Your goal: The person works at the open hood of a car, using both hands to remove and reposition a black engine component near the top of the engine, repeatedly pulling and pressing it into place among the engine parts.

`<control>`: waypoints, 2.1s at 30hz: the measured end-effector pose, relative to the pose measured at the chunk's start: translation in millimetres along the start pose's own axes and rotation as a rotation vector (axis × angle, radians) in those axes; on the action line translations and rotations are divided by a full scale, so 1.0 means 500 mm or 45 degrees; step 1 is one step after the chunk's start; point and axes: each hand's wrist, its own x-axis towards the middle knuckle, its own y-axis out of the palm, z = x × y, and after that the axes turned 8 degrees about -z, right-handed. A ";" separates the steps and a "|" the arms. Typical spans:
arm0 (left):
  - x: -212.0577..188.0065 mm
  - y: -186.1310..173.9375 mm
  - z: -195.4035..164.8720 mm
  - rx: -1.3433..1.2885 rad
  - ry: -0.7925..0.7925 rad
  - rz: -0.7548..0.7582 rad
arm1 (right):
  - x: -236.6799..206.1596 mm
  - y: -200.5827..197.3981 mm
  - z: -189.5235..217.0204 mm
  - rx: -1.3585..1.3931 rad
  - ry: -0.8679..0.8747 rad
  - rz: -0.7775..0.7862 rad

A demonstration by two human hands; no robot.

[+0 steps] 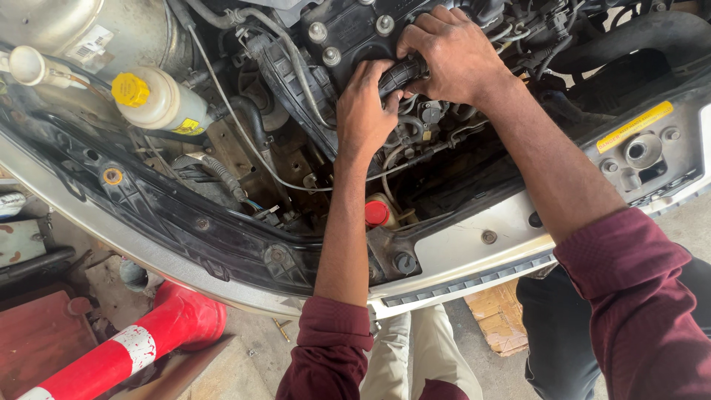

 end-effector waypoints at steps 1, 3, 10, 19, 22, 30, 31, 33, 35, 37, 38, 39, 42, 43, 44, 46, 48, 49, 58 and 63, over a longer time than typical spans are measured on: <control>0.000 0.001 0.001 0.015 0.015 -0.011 | 0.000 0.003 -0.001 -0.005 -0.003 -0.005; 0.000 0.003 0.004 0.018 -0.001 0.006 | -0.001 0.007 -0.001 -0.010 -0.005 0.008; -0.001 0.003 0.002 0.006 0.037 -0.009 | 0.002 0.001 0.002 -0.002 -0.006 0.034; 0.003 -0.001 0.001 0.140 0.024 -0.010 | 0.005 -0.001 0.014 0.038 -0.017 0.049; -0.001 0.006 0.001 0.198 0.044 -0.029 | 0.002 -0.001 0.014 0.031 -0.045 0.025; -0.002 0.013 -0.009 0.225 0.047 -0.092 | 0.000 -0.010 0.022 0.086 -0.046 -0.020; -0.003 0.012 -0.011 0.224 0.046 -0.100 | 0.001 -0.011 0.023 0.090 -0.039 -0.019; -0.004 0.010 -0.016 0.213 0.088 -0.161 | 0.002 -0.011 0.026 0.101 -0.016 -0.012; -0.004 0.010 -0.020 0.209 0.102 -0.191 | 0.002 -0.009 0.030 0.102 -0.001 -0.018; -0.003 0.013 -0.023 0.207 0.089 -0.195 | 0.001 -0.007 0.033 0.087 0.002 -0.038; -0.001 0.015 -0.023 0.196 0.081 -0.197 | 0.000 -0.005 0.033 0.078 0.004 -0.047; -0.002 0.016 -0.023 0.185 0.071 -0.199 | -0.002 -0.003 0.034 0.071 0.006 -0.053; -0.002 0.021 -0.019 0.150 0.069 -0.218 | -0.004 0.007 0.032 0.085 0.017 -0.065; -0.003 0.022 -0.017 0.139 0.074 -0.225 | -0.006 0.010 0.030 0.097 0.024 -0.067; -0.002 0.024 -0.015 0.147 0.073 -0.223 | -0.008 0.014 0.028 0.091 0.032 -0.055; 0.001 0.028 -0.011 0.165 0.072 -0.222 | -0.011 0.021 0.024 0.079 0.047 -0.034; 0.006 0.033 -0.008 0.169 0.018 -0.186 | -0.007 0.027 0.019 0.025 0.041 -0.011; 0.007 0.035 -0.006 0.171 -0.014 -0.166 | -0.006 0.029 0.018 0.002 0.037 0.005; 0.017 0.003 0.025 -0.440 -0.223 -0.091 | 0.006 -0.033 -0.006 -0.222 0.045 0.075; 0.013 -0.007 0.013 -0.435 -0.213 -0.188 | -0.002 -0.066 -0.023 0.088 0.180 0.138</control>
